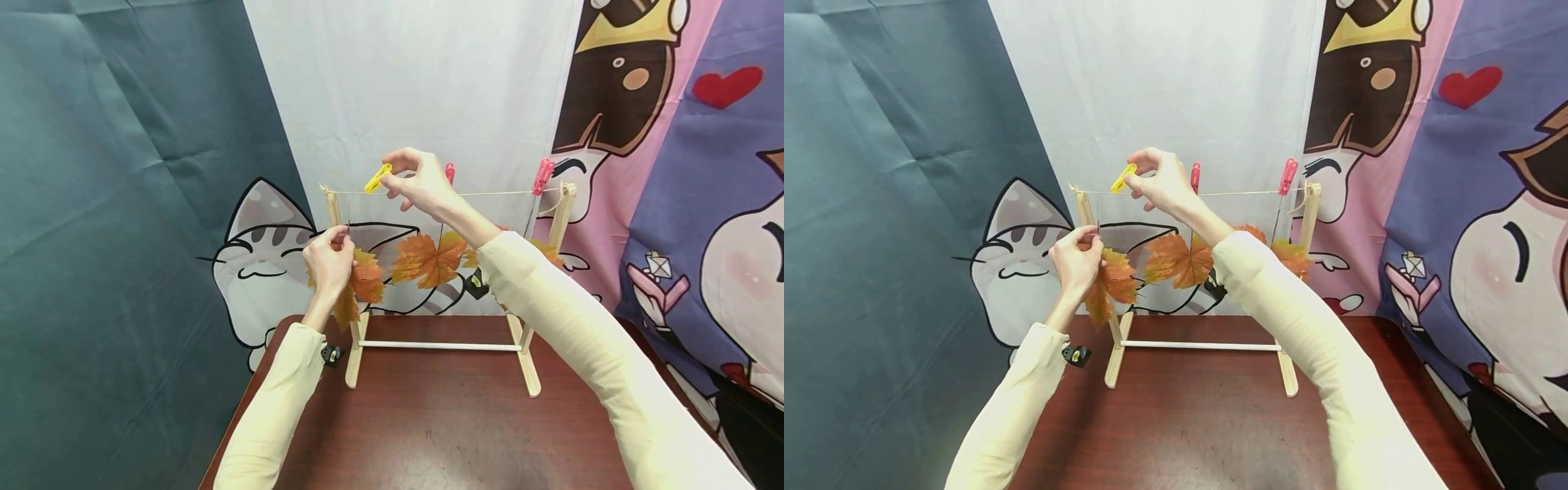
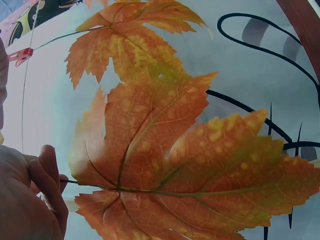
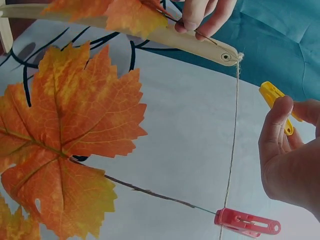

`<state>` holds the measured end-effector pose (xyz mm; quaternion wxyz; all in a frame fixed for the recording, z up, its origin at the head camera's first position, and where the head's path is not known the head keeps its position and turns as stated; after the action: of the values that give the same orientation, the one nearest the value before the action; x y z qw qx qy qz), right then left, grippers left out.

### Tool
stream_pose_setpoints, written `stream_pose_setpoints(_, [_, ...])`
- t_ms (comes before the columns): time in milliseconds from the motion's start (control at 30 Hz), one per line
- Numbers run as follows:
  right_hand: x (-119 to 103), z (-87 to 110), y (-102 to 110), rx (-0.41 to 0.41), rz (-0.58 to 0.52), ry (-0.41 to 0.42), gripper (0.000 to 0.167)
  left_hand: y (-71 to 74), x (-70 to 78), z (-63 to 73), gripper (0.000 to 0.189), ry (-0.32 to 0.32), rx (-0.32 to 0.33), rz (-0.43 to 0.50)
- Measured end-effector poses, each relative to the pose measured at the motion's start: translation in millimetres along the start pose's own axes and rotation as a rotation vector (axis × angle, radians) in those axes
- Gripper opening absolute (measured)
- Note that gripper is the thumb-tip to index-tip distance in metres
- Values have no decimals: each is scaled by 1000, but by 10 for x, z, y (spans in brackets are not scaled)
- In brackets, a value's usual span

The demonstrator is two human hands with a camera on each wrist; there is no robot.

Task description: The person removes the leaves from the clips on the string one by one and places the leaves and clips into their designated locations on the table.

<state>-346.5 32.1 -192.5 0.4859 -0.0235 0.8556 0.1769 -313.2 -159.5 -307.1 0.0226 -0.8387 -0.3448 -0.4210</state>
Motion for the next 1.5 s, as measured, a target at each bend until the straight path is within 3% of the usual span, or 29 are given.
stream_pose_setpoints(267, [64,85,66,9,-19,-34,32,52,-22,57,24,10,-9,-28])
stream_pose_setpoints(733, [161,292,179,-4,-43,-36,33,167,-69,147,22,-48,-36,-52])
stream_pose_setpoints(1500, [506,800,437,-10,-51,-135,38,221,-211,398,22,-93,-137,-158])
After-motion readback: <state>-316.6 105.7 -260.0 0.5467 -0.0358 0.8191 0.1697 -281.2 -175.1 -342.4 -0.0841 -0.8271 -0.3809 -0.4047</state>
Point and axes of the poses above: each hand's wrist, its own z-axis away from the middle knuckle, its own y-axis out of the back of the hand, x = y × z, the point moved 3 cm from there along -z, towards the middle knuckle, and after that the axes turned 3 degrees about y, right-handed, at the moved point
